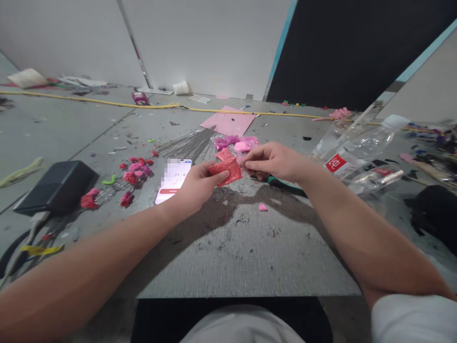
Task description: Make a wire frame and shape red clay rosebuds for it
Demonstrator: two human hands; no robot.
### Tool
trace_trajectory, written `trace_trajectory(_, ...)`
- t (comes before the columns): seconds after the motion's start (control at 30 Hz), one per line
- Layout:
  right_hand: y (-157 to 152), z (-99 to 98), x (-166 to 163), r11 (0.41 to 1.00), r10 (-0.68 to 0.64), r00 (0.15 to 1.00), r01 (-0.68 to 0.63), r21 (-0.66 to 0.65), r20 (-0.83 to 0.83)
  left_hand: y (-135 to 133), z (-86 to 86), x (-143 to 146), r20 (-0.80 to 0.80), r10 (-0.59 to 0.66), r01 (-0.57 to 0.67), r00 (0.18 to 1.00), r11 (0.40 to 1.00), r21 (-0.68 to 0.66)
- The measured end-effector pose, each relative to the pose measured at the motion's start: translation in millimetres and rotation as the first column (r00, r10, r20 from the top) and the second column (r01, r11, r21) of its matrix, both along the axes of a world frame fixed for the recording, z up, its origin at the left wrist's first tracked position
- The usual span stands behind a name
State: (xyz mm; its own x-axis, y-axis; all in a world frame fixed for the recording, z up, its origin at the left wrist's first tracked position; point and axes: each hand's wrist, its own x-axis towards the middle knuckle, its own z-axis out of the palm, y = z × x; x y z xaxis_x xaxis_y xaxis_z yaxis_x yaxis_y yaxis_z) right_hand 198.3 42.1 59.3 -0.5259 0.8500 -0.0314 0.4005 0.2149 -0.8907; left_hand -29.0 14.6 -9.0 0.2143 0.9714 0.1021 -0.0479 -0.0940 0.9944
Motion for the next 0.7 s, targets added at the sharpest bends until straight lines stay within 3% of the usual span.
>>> trace_trajectory(0.1, -2, 1.3, 0, 0.997, -0.008, 0.997, 0.003, 0.072, 0.072, 0, 1.0, 1, -0.050, -0.027, 0.028, 0.998, 1.000, 0.010)
trace_trajectory(0.2, -2, -3.6, -3, 0.995, -0.031, 0.999, 0.027, 0.097, 0.032, 0, 0.1, 2, -0.115, 0.024, -0.022, 0.993, 1.000, 0.020)
trace_trajectory(0.27, -3, -7.8, -6, 0.993, -0.060, 0.998, 0.059, 0.105, 0.001, 0, -1.1, 1, -0.167, 0.187, -0.173, 0.968, 0.980, 0.096)
trace_trajectory(0.33, -6, -11.3, -12, 0.986, -0.096, 0.995, 0.097, 0.132, -0.012, -2, -1.7, 1, -0.227, 0.380, -0.319, 0.897, 0.910, 0.265)
trace_trajectory(0.37, -8, -12.7, -15, 0.982, -0.112, 0.994, 0.113, 0.149, -0.013, -3, -1.4, 0, -0.246, 0.420, -0.327, 0.874, 0.881, 0.343)
trace_trajectory(0.43, -15, -15.0, -23, 0.975, -0.130, 0.992, 0.128, 0.183, 0.001, -6, 0.1, 1, -0.265, 0.325, -0.212, 0.908, 0.901, 0.377)
trace_trajectory(0.53, -26, -18.1, -36, 0.953, -0.155, 0.986, 0.136, 0.270, 0.053, -11, 2.7, 4, -0.180, 0.059, -0.022, 0.982, 0.979, 0.202)
trace_trajectory(0.7, -34, -24.2, -45, 0.942, -0.186, 0.972, 0.134, 0.308, 0.146, -9, 0.0, 6, -0.120, -0.021, 0.030, 0.993, 0.997, 0.070)
